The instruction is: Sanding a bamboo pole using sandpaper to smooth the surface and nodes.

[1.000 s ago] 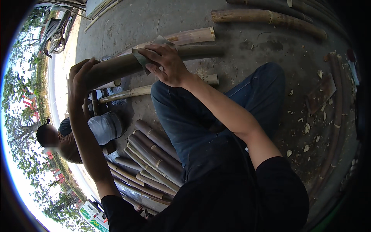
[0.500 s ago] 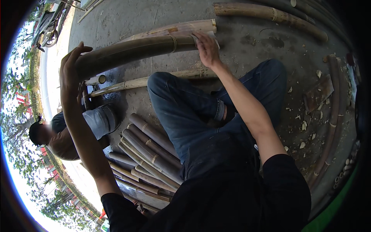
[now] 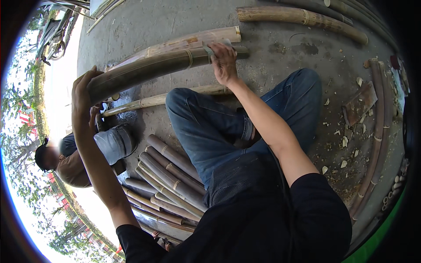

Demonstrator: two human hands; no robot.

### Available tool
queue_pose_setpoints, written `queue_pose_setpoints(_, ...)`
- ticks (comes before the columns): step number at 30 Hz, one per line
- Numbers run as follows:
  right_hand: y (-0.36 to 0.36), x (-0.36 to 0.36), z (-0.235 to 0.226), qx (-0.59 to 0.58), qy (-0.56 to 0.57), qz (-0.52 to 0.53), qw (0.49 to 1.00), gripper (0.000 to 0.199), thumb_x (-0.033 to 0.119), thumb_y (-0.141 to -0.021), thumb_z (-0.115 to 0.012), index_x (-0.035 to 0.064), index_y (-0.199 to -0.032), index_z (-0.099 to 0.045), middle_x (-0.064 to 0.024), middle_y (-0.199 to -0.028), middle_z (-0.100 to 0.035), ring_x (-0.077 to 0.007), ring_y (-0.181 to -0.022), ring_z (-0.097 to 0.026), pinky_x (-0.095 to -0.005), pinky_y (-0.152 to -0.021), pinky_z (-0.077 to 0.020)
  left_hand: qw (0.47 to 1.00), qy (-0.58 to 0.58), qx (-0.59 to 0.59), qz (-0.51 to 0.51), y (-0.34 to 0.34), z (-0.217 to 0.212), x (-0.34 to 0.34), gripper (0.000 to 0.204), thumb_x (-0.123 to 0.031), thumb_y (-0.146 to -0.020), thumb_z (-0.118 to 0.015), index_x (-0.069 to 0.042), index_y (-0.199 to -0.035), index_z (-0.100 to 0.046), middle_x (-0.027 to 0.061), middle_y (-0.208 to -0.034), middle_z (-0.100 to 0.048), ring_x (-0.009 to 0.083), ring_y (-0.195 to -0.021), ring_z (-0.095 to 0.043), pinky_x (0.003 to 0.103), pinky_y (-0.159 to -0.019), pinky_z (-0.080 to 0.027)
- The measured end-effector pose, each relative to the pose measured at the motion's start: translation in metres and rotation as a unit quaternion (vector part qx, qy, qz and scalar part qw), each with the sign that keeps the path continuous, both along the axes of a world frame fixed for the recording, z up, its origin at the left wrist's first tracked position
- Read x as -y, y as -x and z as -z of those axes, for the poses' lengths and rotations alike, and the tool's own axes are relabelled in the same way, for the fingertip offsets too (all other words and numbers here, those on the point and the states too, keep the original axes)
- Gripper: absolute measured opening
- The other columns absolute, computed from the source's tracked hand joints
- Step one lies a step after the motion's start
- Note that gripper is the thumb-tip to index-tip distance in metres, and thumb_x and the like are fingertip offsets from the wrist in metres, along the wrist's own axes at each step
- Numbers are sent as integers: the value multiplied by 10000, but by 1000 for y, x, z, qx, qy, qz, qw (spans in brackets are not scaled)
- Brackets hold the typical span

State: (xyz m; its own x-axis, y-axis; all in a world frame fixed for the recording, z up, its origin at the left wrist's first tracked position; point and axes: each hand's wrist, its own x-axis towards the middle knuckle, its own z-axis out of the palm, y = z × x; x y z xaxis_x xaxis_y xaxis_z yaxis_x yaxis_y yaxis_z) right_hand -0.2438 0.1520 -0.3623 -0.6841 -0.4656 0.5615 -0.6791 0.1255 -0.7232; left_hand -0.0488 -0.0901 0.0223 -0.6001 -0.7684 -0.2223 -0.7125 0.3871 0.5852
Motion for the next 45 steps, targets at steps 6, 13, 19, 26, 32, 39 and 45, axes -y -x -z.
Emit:
queue_pose_setpoints(6, 67, -55, 61, 186, -257, 39, 947, 537, 479, -1103, -381, 136, -1464, -582, -144, -1482, -575, -369, -1399, -478, -473, -1191, -346, 999, -22, -23, 21, -6, -1, -5, 496, -421, -979, -580, 16, -1134, -755, 161, -985, -747, 222, -819, -708, 305, -738, -549)
queue_pose_setpoints(13, -36, 39, -100, 30, 20, -110, 993, 660, 625, -1048, -445, 167, -1518, -510, -142, -1480, -538, -351, -1410, -458, -609, -1209, -260, 999, -1, 2, 33, 24, -17, -10, 489, -401, -952, -596, 15, -1156, -751, 181, -1034, -750, 252, -873, -723, 317, -835, -561)
queue_pose_setpoints(19, -55, 37, -103, -121, 38, -98, 987, 756, 534, -978, -646, 192, -1596, -376, -117, -1601, -388, -356, -1512, -330, -570, -1269, -189, 998, -33, 37, -30, 7, -30, -10, 572, -443, -903, -677, 1, -1262, -706, 172, -992, -739, 230, -862, -708, 313, -761, -538)
queue_pose_setpoints(26, 27, -19, 15, -37, -163, -62, 984, 967, 273, -834, -855, 210, -1606, -276, -94, -1536, -419, -340, -1462, -382, -568, -1236, -291, 962, -242, 57, -109, -38, 10, 30, 585, -542, -977, -513, -5, -1142, -677, 173, -712, -724, 211, -416, -609, 294, -325, -375)
queue_pose_setpoints(32, 89, -51, 38, -45, -367, -89, 925, 852, 233, -826, -870, 178, -1534, -400, -83, -1508, -469, -316, -1427, -430, -508, -1188, -386, 944, -286, -11, -167, -68, 37, 44, 557, -529, -998, -531, -8, -1160, -644, 197, -730, -717, 270, -452, -659, 300, -302, -428)
queue_pose_setpoints(39, 58, -33, 23, -35, -312, -78, 946, 899, 336, -720, -946, 103, -1433, -449, -120, -1379, -534, -330, -1333, -490, -467, -1127, -424, 924, -320, -162, -135, -116, 77, 29, 678, -601, -997, -549, -33, -1366, -573, 152, -1013, -754, 235, -651, -726, 284, -398, -505)
queue_pose_setpoints(45, 57, -43, 7, -128, -319, -91, 935, 838, 355, -782, -893, 88, -1446, -458, -142, -1317, -588, -346, -1263, -562, -476, -1081, -455, 698, -467, -534, 98, -121, 111, -23, 858, -690, -941, -559, -78, -1535, -455, 265, -1306, -653, 352, -943, -719, 420, -755, -611)
